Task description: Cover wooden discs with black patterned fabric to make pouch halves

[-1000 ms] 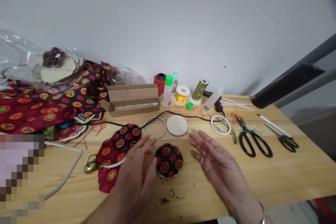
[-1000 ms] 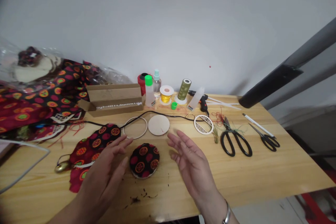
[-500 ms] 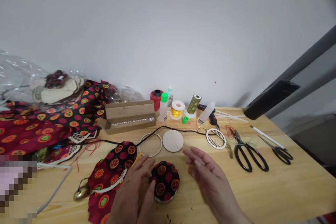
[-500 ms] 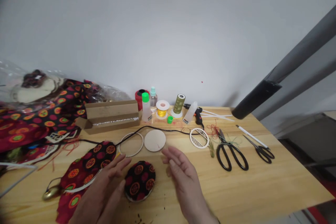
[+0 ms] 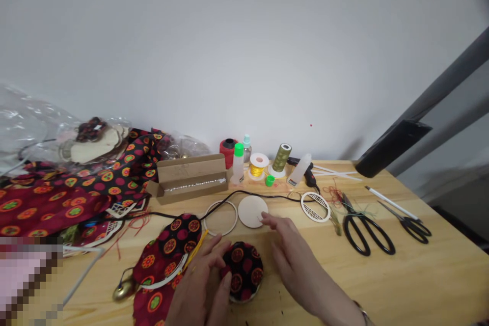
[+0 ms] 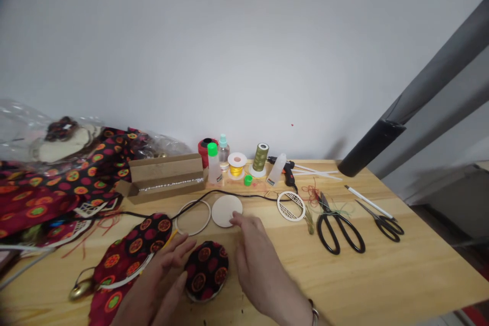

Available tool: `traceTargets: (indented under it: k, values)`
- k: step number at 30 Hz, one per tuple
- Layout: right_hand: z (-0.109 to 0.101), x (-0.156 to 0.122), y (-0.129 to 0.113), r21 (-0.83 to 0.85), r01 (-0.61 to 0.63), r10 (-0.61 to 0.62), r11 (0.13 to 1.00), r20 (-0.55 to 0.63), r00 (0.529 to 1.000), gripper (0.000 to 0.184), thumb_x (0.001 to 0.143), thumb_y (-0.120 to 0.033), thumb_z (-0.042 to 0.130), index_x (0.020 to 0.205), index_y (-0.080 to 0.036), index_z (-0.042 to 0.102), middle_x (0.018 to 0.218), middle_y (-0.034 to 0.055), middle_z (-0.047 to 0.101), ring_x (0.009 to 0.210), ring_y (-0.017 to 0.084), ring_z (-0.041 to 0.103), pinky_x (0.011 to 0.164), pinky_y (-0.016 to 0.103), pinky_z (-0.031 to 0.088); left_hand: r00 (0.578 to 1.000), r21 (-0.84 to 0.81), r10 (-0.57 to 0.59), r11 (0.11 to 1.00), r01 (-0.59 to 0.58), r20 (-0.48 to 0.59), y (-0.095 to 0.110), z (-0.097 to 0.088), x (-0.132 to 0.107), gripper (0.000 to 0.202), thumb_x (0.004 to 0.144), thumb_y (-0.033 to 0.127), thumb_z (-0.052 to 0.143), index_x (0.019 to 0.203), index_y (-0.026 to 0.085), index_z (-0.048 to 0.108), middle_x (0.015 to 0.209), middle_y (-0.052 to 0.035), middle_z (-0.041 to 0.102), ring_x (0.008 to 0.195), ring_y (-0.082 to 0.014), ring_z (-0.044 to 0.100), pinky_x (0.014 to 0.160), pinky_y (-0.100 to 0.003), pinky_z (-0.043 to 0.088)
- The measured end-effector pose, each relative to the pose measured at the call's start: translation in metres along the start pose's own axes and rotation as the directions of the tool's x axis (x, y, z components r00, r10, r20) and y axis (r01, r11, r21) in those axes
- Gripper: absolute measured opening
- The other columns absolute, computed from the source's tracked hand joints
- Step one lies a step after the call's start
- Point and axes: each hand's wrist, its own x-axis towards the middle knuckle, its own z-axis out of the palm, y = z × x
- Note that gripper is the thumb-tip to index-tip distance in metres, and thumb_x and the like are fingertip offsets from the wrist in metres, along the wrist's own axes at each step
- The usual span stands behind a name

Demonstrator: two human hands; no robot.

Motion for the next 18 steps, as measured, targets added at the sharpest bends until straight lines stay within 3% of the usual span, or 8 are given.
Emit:
traceTargets:
  k: [6,13,18]
  values:
    - [-0.004,0.011,-0.003,-0.049,0.011,-0.013,0.999,-0.032,0.999,0.05,0.076,0.001,0.039,0.118,-0.023,0.051,0.119,0.0088,0.055,0.118,0.021,0.048,0.104,0.044,0.037,0.998,-0.002,-0.049,0.999,0.049,0.033,0.011,-0.004,0.004,0.042,0.084,0.02,0.053,0.124,0.024,0.041,0.128,-0.0137,0.059,0.125,-0.0271,0.05,0.094,-0.046,0.052]
    - [0.006,0.011,0.019,0.016,-0.002,0.003,1.0,-0.098,0.995,0.044,0.075,0.001,0.038,0.109,-0.023,0.052,0.118,0.0072,0.057,0.114,0.02,0.052,0.101,0.044,0.039,0.985,-0.169,-0.163,0.974,0.15,-0.064,0.017,0.007,0.01,0.018,0.085,0.018,0.048,0.102,0.025,0.046,0.122,-0.0092,0.063,0.13,-0.0254,0.045,0.1,-0.048,0.045]
    - [0.006,0.013,0.021,-0.038,0.036,-0.04,0.999,-0.109,0.993,0.043,0.075,0.002,0.039,0.106,-0.023,0.055,0.112,0.0076,0.058,0.111,0.021,0.052,0.099,0.043,0.041,0.994,-0.145,-0.071,0.988,0.058,-0.083,0.011,0.008,0.007,0.025,0.083,0.014,0.051,0.106,0.024,0.046,0.119,-0.0107,0.064,0.128,-0.0253,0.046,0.097,-0.046,0.047]
